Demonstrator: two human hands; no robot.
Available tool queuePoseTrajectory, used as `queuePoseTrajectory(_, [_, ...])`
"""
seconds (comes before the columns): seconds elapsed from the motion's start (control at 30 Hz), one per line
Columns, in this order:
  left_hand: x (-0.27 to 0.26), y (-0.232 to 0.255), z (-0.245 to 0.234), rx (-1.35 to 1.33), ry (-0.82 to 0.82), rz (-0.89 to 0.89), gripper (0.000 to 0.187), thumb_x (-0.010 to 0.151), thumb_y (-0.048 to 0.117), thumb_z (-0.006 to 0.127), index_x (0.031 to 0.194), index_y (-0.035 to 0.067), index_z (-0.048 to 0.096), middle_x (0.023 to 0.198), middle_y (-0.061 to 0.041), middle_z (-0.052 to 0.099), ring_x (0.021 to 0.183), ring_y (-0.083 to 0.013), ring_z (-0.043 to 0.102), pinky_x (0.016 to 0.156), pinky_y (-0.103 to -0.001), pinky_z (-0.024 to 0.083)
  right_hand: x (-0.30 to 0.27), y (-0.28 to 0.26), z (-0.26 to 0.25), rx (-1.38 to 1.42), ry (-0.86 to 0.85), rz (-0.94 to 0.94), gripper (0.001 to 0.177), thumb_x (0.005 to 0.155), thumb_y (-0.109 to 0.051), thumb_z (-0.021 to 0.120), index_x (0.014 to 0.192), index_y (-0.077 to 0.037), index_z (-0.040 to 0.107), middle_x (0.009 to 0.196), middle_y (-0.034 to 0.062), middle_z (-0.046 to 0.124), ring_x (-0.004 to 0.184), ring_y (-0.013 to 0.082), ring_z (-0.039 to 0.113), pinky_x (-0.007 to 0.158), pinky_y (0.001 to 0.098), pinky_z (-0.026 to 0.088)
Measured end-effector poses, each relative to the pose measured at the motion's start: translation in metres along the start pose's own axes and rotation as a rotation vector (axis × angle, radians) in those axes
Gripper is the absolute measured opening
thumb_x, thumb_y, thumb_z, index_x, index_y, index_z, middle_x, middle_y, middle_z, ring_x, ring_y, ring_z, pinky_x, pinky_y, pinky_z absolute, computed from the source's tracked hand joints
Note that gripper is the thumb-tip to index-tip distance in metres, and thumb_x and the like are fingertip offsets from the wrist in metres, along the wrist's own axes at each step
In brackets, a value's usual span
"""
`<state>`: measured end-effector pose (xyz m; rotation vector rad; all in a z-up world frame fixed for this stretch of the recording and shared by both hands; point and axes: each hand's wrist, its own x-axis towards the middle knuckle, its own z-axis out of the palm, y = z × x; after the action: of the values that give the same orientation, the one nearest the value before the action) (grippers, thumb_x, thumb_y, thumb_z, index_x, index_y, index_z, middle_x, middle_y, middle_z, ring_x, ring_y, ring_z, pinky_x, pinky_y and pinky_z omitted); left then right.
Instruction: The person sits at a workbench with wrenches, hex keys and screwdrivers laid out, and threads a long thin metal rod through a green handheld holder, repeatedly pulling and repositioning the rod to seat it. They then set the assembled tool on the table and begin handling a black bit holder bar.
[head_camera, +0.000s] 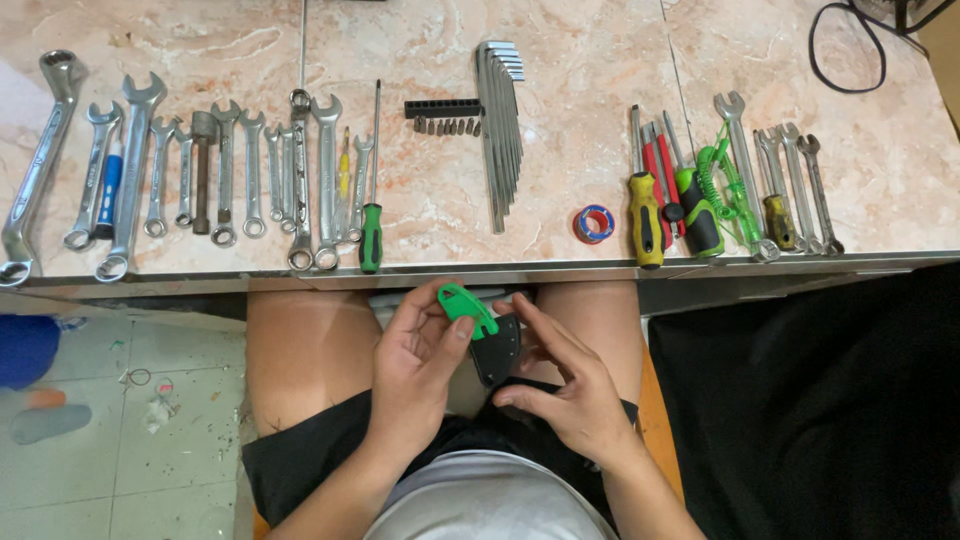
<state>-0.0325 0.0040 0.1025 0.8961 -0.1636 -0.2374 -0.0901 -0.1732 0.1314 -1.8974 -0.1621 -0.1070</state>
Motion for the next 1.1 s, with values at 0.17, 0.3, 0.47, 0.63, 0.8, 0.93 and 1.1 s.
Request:
queuePoseTrajectory(0.17, [-0.006, 0.005, 0.006, 0.035, -0.034, 0.073, 0.032, 0.101, 0.000, 0.062, 0.131, -0.003, 0.051, 0.120, -0.015, 0.067, 0.118, -0.0230, 0.066, 0.105, -0.036, 0.052, -0.003, 0.013, 0.008, 0.059, 0.032, -0.089, 0.097, 0.070, -0.010, 0.092, 0.154, 0.003, 0.044, 0.143, 0.0152, 0.063, 0.129, 0.0225, 0.062, 0.112, 0.0365, 0.048])
queuePoseTrajectory(0.3, [-0.017, 0.008, 0.004, 0.101, -0.078, 0.110, 0.028, 0.101, 0.000, 0.061, 0.128, -0.002, 0.053, 0.121, -0.014, 0.068, 0.120, -0.0228, 0.067, 0.106, -0.035, 0.053, -0.009, 0.020, 0.010, 0.240, 0.013, -0.045, 0.095, 0.071, -0.014, 0.091, 0.152, 0.005, 0.046, 0.146, 0.0184, 0.060, 0.137, 0.0258, 0.057, 0.118, 0.0385, 0.042])
queuePoseTrajectory(0.47, [-0.026, 0.018, 0.001, 0.536, -0.079, 0.318, 0.028, 0.094, 0.004, 0.072, 0.122, 0.001, 0.066, 0.122, -0.010, 0.060, 0.113, -0.0192, 0.066, 0.097, -0.032, 0.055, -0.011, 0.027, 0.013, 0.472, 0.004, 0.036, 0.098, 0.073, -0.024, 0.091, 0.154, 0.004, 0.043, 0.148, 0.0186, 0.058, 0.141, 0.0263, 0.055, 0.121, 0.0390, 0.040])
queuePoseTrajectory(0.63, [-0.031, 0.027, 0.004, 0.776, -0.123, 0.510, 0.037, 0.086, 0.006, 0.081, 0.121, 0.004, 0.071, 0.124, -0.010, 0.058, 0.115, -0.0205, 0.065, 0.100, -0.034, 0.055, -0.007, 0.030, 0.017, 0.643, 0.016, 0.016, 0.096, 0.076, -0.025, 0.091, 0.153, 0.005, 0.044, 0.152, 0.0152, 0.055, 0.141, 0.0261, 0.053, 0.120, 0.0402, 0.041])
queuePoseTrajectory(0.8, [-0.030, 0.030, 0.004, 0.800, -0.147, 0.573, 0.044, 0.082, 0.007, 0.082, 0.124, 0.005, 0.070, 0.125, -0.012, 0.056, 0.119, -0.0246, 0.063, 0.105, -0.036, 0.053, 0.000, 0.022, 0.016, 0.597, -0.018, 0.003, 0.091, 0.082, -0.024, 0.088, 0.157, 0.006, 0.046, 0.143, 0.0082, 0.056, 0.135, 0.0195, 0.055, 0.115, 0.0334, 0.042])
queuePoseTrajectory(0.93, [-0.027, 0.028, 0.002, 0.867, -0.027, 0.609, 0.040, 0.082, 0.001, 0.083, 0.120, 0.006, 0.074, 0.123, -0.010, 0.058, 0.115, -0.0229, 0.067, 0.099, -0.034, 0.057, 0.008, 0.002, 0.006, 0.621, -0.032, 0.176, 0.083, 0.083, -0.018, 0.085, 0.153, 0.002, 0.045, 0.133, 0.0076, 0.064, 0.117, 0.0155, 0.062, 0.101, 0.0301, 0.051])
queuePoseTrajectory(1.1, [-0.017, 0.030, -0.001, 0.994, -0.031, 0.724, 0.040, 0.082, -0.003, 0.085, 0.119, 0.009, 0.075, 0.117, -0.008, 0.060, 0.105, -0.0172, 0.073, 0.092, -0.030, 0.063, 0.020, -0.032, -0.009, 0.003, -0.034, 0.075, 0.070, 0.077, -0.008, 0.087, 0.142, -0.003, 0.061, 0.111, 0.0059, 0.075, 0.092, 0.0109, 0.066, 0.082, 0.0256, 0.055])
